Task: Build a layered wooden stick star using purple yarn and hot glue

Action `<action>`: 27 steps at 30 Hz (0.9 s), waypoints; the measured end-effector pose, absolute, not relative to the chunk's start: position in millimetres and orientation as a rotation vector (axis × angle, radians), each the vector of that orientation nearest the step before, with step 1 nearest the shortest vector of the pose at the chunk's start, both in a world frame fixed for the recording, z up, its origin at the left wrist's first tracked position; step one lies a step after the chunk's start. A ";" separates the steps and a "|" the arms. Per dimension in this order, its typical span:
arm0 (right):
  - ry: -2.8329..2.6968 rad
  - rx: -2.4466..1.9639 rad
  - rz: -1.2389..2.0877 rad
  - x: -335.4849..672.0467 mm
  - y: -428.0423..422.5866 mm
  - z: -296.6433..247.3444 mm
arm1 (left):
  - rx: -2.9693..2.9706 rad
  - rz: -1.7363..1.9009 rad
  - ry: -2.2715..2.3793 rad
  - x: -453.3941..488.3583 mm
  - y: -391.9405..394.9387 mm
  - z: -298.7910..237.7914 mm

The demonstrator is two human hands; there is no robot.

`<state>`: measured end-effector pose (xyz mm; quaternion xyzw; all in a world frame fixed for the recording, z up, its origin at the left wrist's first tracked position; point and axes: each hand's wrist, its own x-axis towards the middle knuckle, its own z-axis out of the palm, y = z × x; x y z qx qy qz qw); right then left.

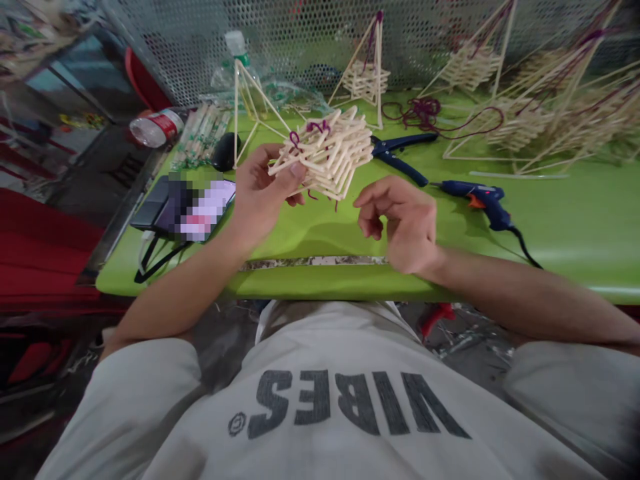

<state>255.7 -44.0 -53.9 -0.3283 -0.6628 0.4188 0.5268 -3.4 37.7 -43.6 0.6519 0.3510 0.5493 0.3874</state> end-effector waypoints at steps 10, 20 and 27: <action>-1.546 -0.630 1.492 235.8 -43.7 -33.5 | 1.811 1.499 0.788 0.6 28.2 -46.2; -1.367 -0.728 1.237 242.4 -39.9 -33.1 | 1.946 1.474 0.838 -7.2 36.5 -47.5; -1.210 -0.661 1.070 252.3 -28.6 -17.7 | 1.920 1.607 0.713 -9.4 48.8 -54.1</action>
